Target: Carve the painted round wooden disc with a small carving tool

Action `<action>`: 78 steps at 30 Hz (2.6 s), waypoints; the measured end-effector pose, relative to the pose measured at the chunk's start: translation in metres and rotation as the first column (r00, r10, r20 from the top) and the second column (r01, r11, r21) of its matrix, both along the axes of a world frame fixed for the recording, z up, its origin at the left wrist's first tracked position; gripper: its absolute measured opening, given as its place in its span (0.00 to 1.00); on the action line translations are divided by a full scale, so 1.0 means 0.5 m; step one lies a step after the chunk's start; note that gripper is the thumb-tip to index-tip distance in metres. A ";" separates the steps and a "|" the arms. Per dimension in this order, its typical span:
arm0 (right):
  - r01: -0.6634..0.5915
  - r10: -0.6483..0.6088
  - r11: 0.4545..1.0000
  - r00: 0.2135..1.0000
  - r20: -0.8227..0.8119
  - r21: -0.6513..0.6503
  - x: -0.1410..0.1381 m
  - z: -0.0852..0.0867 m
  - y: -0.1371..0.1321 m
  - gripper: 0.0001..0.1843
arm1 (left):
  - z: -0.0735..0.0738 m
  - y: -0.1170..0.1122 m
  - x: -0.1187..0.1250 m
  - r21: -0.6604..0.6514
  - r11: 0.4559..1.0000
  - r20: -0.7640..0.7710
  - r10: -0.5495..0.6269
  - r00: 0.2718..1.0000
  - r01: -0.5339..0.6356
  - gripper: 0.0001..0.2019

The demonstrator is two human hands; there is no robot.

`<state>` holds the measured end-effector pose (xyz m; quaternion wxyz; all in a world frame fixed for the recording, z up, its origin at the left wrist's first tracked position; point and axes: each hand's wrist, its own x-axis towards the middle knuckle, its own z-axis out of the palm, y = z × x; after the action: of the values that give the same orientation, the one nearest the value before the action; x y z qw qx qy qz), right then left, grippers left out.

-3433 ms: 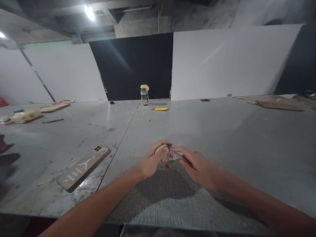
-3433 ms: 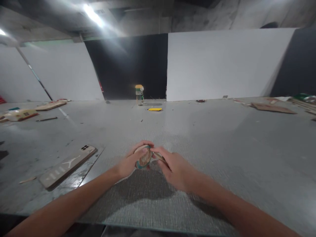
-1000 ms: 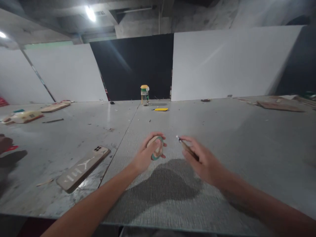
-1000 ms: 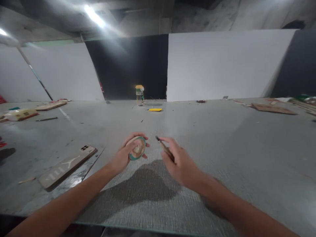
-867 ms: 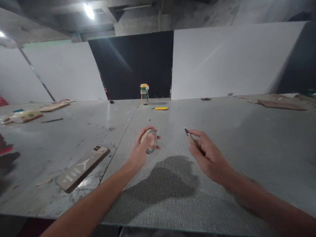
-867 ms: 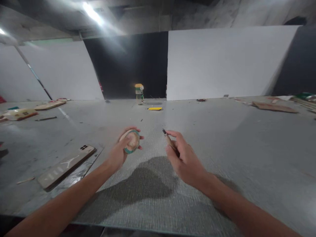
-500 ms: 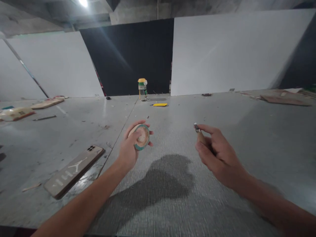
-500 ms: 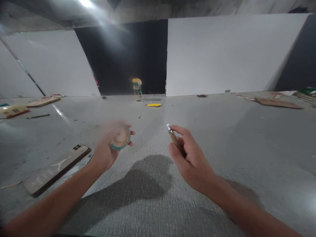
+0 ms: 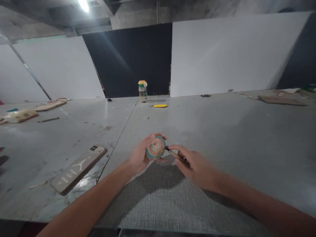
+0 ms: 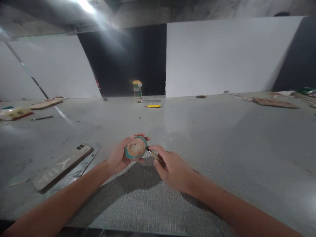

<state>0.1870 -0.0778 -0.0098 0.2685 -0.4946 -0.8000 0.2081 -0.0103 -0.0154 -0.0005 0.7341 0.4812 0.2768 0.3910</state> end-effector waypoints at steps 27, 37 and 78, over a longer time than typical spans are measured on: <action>0.032 -0.026 0.997 0.997 -0.078 0.068 0.003 -0.005 0.001 0.13 | -0.015 -0.007 0.007 0.087 0.993 -0.069 -0.080 0.994 0.086 0.29; 0.062 -0.048 0.987 0.994 -0.099 0.145 0.003 -0.005 -0.001 0.17 | -0.019 -0.012 0.010 0.145 0.986 -0.070 -0.075 0.995 0.084 0.31; -0.112 0.006 0.926 0.960 -0.281 -0.362 -0.007 0.024 -0.014 0.14 | -0.036 -0.003 0.005 0.697 0.708 -0.354 0.196 0.915 0.117 0.24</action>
<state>0.1836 -0.0849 0.0021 0.2711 -0.4785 -0.7153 0.4312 -0.0077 -0.0171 -0.0186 0.4122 0.7880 0.2616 0.3751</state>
